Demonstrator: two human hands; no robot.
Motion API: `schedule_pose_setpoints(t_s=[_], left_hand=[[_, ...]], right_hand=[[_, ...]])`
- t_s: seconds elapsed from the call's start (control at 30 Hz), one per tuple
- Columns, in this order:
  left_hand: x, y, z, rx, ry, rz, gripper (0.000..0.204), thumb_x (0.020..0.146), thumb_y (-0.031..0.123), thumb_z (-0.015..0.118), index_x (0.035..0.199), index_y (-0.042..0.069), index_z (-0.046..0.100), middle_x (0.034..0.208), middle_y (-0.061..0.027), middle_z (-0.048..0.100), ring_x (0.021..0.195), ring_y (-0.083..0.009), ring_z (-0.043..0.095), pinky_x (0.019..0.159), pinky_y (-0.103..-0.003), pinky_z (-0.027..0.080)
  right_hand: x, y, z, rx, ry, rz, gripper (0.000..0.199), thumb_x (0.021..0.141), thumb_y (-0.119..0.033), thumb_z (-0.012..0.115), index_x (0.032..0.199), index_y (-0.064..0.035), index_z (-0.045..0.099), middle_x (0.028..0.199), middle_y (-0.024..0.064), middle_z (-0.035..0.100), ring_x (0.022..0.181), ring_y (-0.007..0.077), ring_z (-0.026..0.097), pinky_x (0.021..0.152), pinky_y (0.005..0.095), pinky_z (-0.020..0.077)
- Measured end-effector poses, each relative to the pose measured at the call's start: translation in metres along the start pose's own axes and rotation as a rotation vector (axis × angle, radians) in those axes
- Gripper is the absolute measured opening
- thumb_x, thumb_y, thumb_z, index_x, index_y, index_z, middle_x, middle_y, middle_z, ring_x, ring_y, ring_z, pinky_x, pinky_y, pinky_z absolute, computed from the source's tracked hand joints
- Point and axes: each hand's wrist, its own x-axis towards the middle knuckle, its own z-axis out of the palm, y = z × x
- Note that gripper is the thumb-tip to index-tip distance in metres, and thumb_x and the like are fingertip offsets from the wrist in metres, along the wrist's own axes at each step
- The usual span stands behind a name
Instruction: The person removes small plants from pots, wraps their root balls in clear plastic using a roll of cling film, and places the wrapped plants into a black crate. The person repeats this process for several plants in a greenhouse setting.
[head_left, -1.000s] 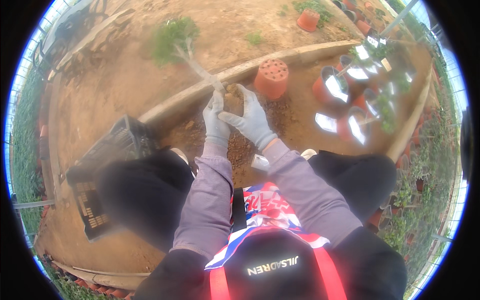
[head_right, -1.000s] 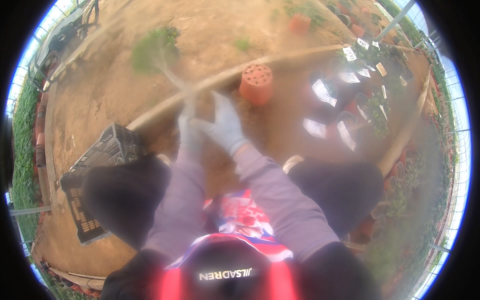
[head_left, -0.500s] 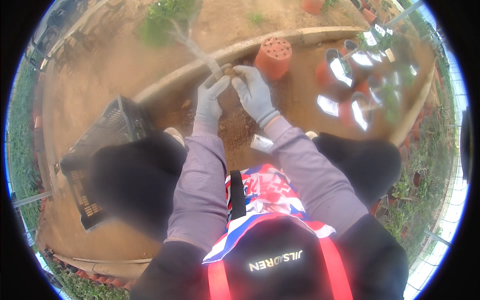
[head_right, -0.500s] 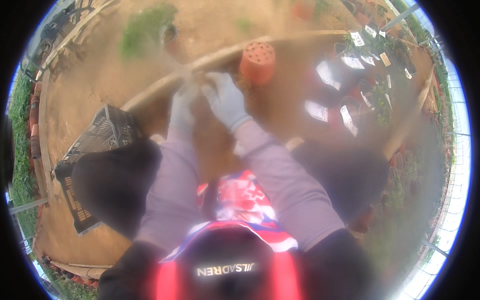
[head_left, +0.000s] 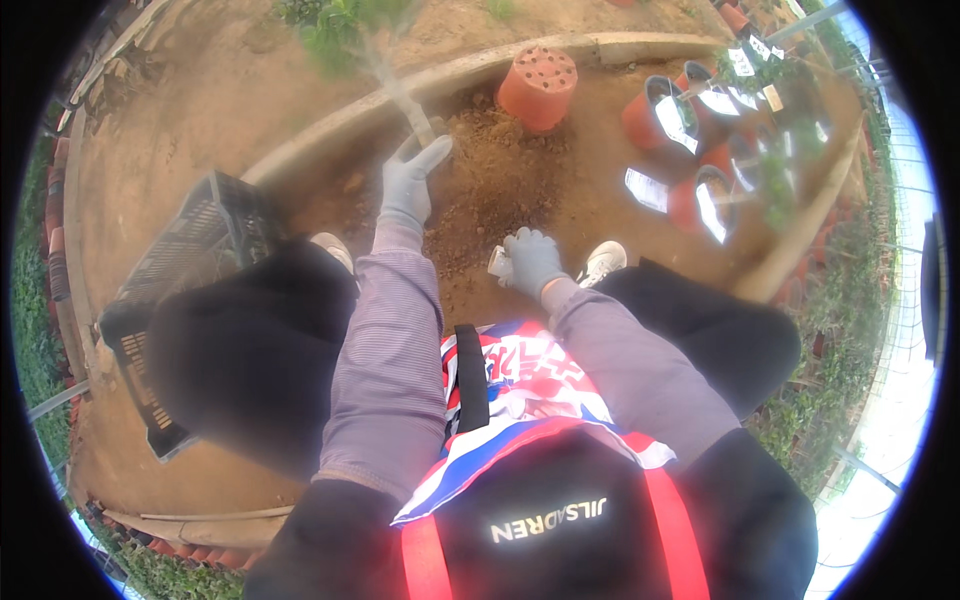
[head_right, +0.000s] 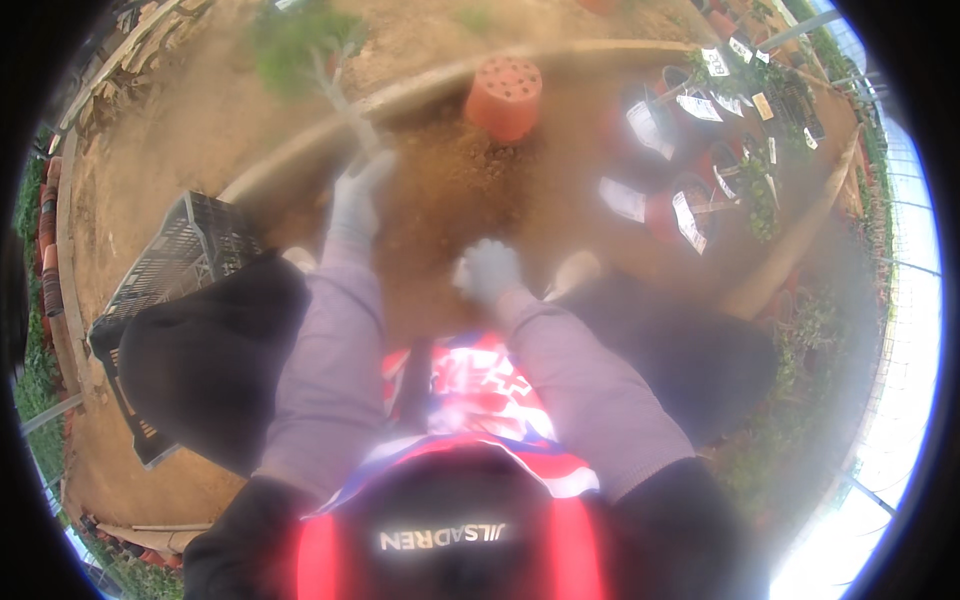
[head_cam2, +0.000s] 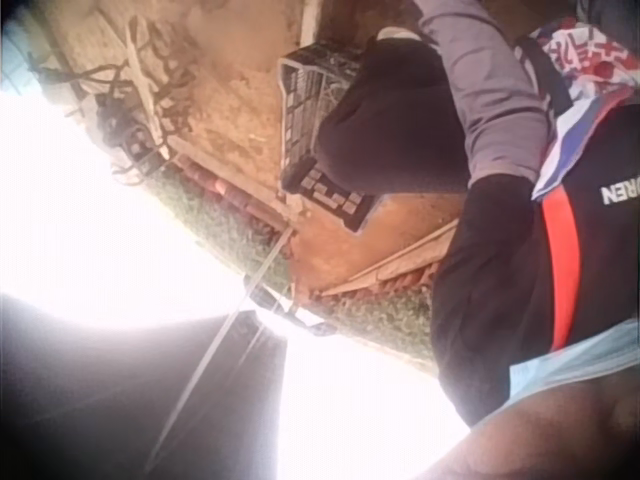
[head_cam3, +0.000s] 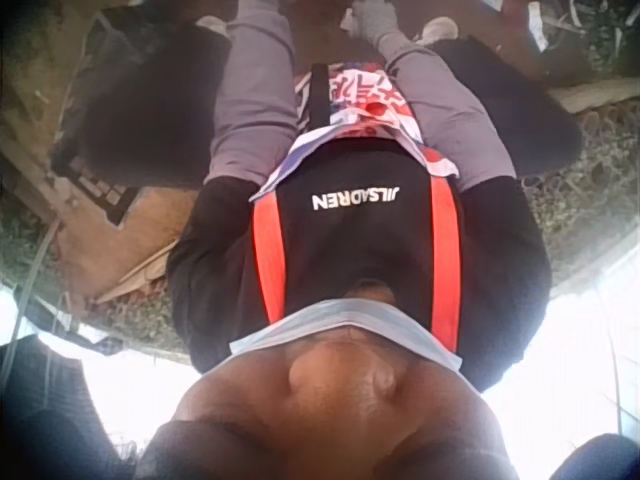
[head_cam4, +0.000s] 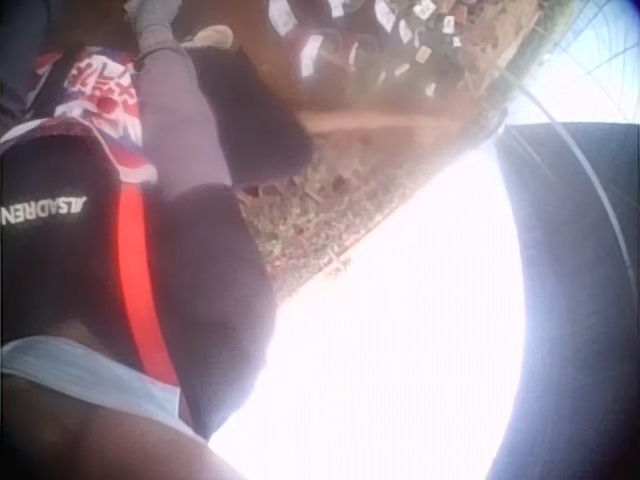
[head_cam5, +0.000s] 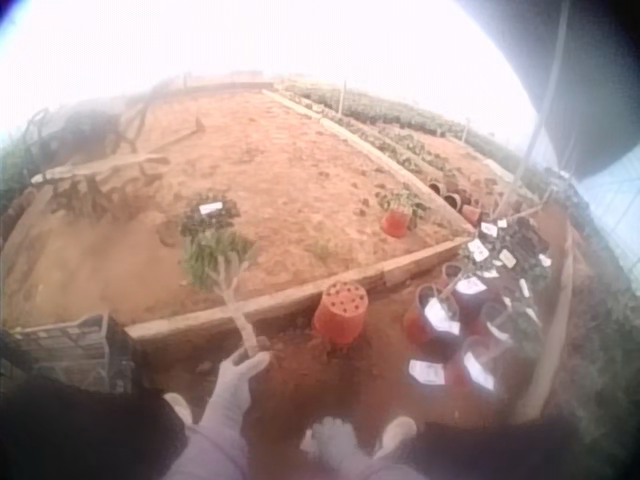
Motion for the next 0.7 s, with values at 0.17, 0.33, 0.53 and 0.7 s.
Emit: schedule_pose_setpoints(t_s=[0.17,0.33,0.53,0.7], left_hand=[[-0.006,-0.021,0.003,0.052,0.073,0.035,0.028,0.081,0.005,0.081,0.107,0.002,0.071,0.099,-0.0036,0.071,0.09,-0.0128,0.066,0.087,-0.026,0.051],[-0.012,-0.051,0.0,0.114,0.088,0.004,0.032,0.079,0.007,0.084,0.107,0.004,0.07,0.098,-0.0013,0.069,0.087,-0.0112,0.065,0.082,-0.025,0.052],[-0.002,-0.088,-0.014,0.14,0.014,-0.019,0.039,0.08,0.007,0.082,0.115,0.006,0.065,0.107,-0.0016,0.066,0.096,-0.0131,0.063,0.087,-0.028,0.051],[0.01,-0.092,-0.019,0.103,-0.159,-0.009,0.054,0.076,0.004,0.082,0.125,0.006,0.059,0.119,-0.0047,0.063,0.108,-0.0166,0.061,0.092,-0.031,0.05]], right_hand=[[0.016,0.027,0.013,0.847,-0.146,0.226,0.032,0.087,-0.027,0.076,0.103,-0.0016,0.064,0.091,0.0164,0.071,0.097,0.0325,0.069,0.087,0.0455,0.0539],[0.016,0.039,-0.002,1.729,-0.301,0.203,0.028,0.097,-0.016,0.061,0.118,0.0039,0.063,0.1,0.0116,0.068,0.091,0.0219,0.067,0.078,0.0345,0.054],[0.017,-0.008,-0.045,1.923,0.082,0.239,0.017,0.095,-0.014,0.067,0.108,-0.0029,0.063,0.096,0.0062,0.069,0.083,0.0153,0.066,0.072,0.0308,0.0516],[0.043,-0.035,-0.093,1.579,0.243,0.262,0.022,0.088,-0.016,0.078,0.102,-0.004,0.067,0.084,0.0012,0.068,0.062,0.0059,0.057,0.052,0.0218,0.0409]])
